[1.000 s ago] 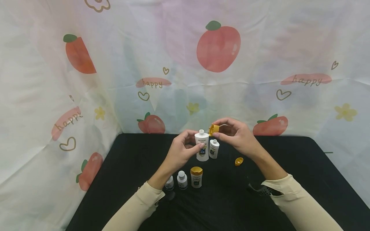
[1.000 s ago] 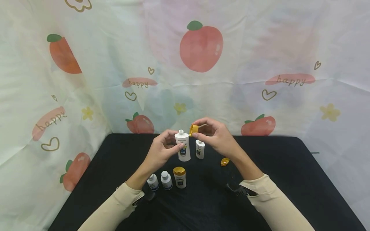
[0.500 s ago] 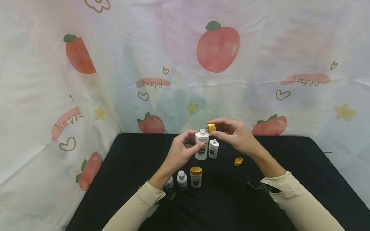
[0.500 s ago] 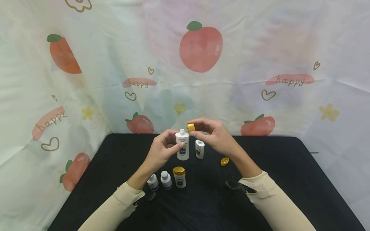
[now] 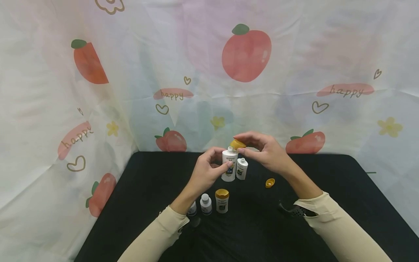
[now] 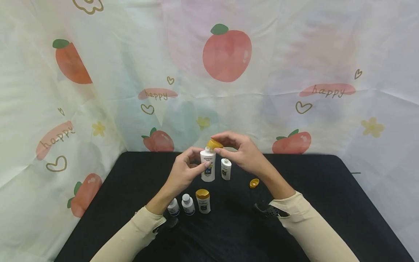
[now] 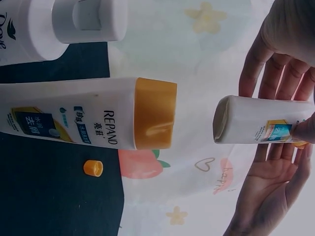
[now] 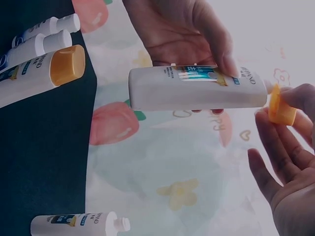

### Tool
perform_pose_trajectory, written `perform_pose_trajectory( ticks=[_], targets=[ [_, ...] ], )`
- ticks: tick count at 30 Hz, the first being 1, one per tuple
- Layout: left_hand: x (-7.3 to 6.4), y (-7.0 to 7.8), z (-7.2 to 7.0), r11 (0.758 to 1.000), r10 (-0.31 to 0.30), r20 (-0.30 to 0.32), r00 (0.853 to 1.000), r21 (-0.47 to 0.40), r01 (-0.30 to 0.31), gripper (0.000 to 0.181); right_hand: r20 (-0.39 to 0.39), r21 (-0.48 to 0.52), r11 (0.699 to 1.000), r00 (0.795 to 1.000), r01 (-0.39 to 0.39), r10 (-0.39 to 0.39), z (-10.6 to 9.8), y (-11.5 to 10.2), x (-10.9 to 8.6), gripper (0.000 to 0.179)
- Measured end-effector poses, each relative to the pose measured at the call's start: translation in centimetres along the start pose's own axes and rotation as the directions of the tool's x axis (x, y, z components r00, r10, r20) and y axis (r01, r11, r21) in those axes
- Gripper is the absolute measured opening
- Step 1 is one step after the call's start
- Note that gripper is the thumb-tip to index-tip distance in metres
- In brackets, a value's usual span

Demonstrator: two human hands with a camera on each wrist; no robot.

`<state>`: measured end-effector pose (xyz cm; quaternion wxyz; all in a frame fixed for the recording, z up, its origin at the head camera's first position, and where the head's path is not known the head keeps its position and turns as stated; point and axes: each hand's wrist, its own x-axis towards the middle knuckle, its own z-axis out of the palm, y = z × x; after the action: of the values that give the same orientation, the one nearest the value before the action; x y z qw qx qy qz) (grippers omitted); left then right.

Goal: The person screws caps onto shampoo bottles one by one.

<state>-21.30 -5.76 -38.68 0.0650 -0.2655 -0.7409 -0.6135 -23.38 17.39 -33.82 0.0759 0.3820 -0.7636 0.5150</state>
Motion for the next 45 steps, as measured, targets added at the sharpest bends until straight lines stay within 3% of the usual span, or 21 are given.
perform_pose_trajectory(
  ticks=[19, 28, 33, 37, 45],
  targets=[
    [-0.04, -0.18, 0.39, 1.000, 0.029, 0.013, 0.999, -0.008, -0.029, 0.032, 0.050, -0.027, 0.995, 0.994, 0.095, -0.093, 0.71, -0.07, 0.55, 0.040],
    [0.02, -0.07, 0.16, 0.998, 0.062, 0.004, 0.998, 0.019, -0.062, 0.030, 0.070, -0.056, 0.997, 0.996, 0.061, -0.057, 0.80, -0.04, 0.47, 0.038],
    [0.05, -0.13, 0.12, 0.997, 0.075, -0.008, 0.997, 0.030, -0.075, 0.029, 0.069, -0.058, 0.995, 0.994, 0.084, -0.080, 0.86, -0.11, 0.60, 0.037],
    [0.01, -0.21, 0.16, 0.997, 0.070, -0.018, 0.997, 0.040, -0.069, 0.030, 0.061, -0.060, 0.993, 0.993, 0.103, -0.100, 0.96, -0.10, 0.70, 0.037],
    [0.09, -0.25, 0.11, 0.998, 0.047, -0.022, 0.999, 0.047, -0.046, 0.033, 0.081, -0.075, 0.995, 0.994, 0.072, -0.066, 0.53, -0.38, 0.56, 0.034]
  ],
)
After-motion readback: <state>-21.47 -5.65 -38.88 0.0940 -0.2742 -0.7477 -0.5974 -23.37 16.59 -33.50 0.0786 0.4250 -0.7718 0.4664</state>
